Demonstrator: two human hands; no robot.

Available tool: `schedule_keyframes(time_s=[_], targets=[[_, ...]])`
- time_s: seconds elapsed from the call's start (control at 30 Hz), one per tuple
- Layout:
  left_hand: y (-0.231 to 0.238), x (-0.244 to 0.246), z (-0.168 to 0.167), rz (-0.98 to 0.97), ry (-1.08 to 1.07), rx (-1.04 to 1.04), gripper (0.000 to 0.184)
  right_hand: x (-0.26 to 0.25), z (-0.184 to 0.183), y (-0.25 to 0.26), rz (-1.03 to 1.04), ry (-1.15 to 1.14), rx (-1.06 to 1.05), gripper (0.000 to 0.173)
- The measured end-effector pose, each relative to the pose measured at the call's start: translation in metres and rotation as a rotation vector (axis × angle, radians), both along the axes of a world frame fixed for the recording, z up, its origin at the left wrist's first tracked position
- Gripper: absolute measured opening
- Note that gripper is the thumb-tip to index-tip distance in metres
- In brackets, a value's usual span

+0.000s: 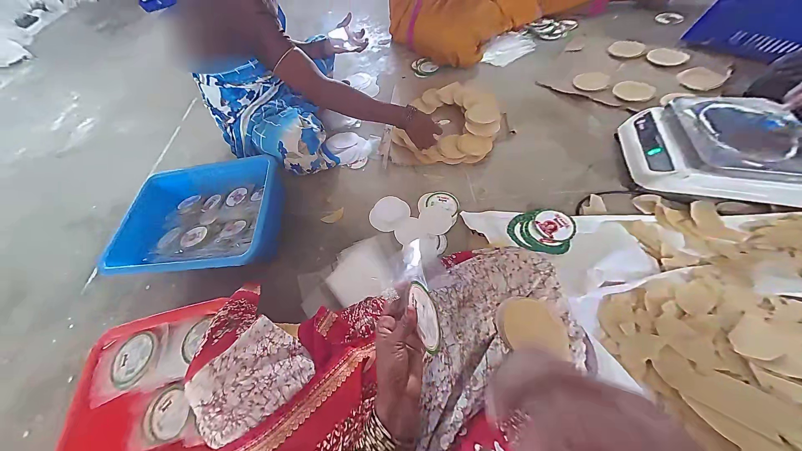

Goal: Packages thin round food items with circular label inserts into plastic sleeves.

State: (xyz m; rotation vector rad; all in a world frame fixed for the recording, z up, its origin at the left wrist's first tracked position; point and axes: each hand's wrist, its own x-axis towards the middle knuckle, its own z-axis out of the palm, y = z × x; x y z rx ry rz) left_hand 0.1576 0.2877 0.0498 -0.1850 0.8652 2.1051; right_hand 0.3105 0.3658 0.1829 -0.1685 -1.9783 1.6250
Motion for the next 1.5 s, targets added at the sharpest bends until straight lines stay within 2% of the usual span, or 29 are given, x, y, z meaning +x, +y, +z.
schedule_keyframes(time_s=[0.03,0.07,0.1,0.13,0.2,0.23,0.3,0.4,0.5,0.57,0.67,0.8,0.93,1.0,1.07,1.13,1.37,1.5], targets=[[-0.001,0.000,0.000,0.019,0.090,-0.003,0.034,-0.008,-0.019,0.007,-0.200,-0.115,0.104,0.028],[-0.002,0.000,0.000,0.035,0.179,0.003,0.036,-0.017,-0.040,0.011,-0.337,-0.200,0.173,0.040],[-0.003,0.000,0.001,0.048,0.262,0.011,0.038,-0.025,-0.056,0.012,-0.398,-0.266,0.187,0.053],[-0.004,0.000,0.000,0.057,0.342,0.023,0.040,-0.030,-0.069,0.012,-0.409,-0.290,0.154,0.053],[-0.004,0.000,0.000,0.081,0.463,0.041,0.043,-0.037,-0.084,0.008,-0.429,-0.210,0.037,0.026],[-0.005,0.001,0.000,0.080,0.502,0.045,0.044,-0.038,-0.087,0.007,-0.454,-0.189,0.019,0.019],[-0.007,0.002,0.001,0.056,0.534,0.070,0.047,-0.039,-0.086,0.010,-0.500,-0.187,-0.010,0.018],[-0.008,0.005,0.004,0.031,0.486,0.096,0.049,-0.040,-0.090,0.013,-0.523,-0.176,-0.068,0.030],[-0.007,0.006,0.005,0.045,0.499,0.064,0.051,-0.037,-0.091,0.012,-0.438,-0.071,-0.061,0.014],[-0.007,0.007,0.005,0.025,0.530,0.075,0.053,-0.033,-0.089,0.014,-0.463,-0.072,-0.018,0.012],[-0.009,0.011,0.007,-0.069,0.564,0.107,0.057,-0.010,-0.084,0.039,-0.539,-0.177,0.010,0.016],[-0.010,0.010,0.000,-0.128,0.630,0.027,0.050,0.043,-0.095,0.081,-0.559,-0.338,-0.060,0.009],[-0.008,0.011,-0.009,-0.177,0.690,-0.045,0.042,0.073,-0.126,0.087,-0.587,-0.762,0.162,0.031],[-0.008,0.011,-0.009,-0.182,0.708,-0.066,0.037,0.074,-0.138,0.082,-0.641,-0.796,0.271,0.059],[-0.011,0.011,-0.007,-0.189,0.717,-0.086,0.034,0.072,-0.140,0.080,-0.645,-0.858,0.239,0.079],[-0.014,0.010,-0.006,-0.189,0.724,-0.096,0.035,0.071,-0.140,0.079,-0.627,-0.909,0.192,0.088],[-0.017,0.012,-0.015,-0.198,0.714,-0.139,0.032,0.067,-0.149,0.080,-0.701,-0.948,0.300,0.091],[-0.017,0.012,-0.017,-0.237,0.754,-0.137,0.038,0.050,-0.146,0.079,-0.730,-0.962,0.358,0.083]])
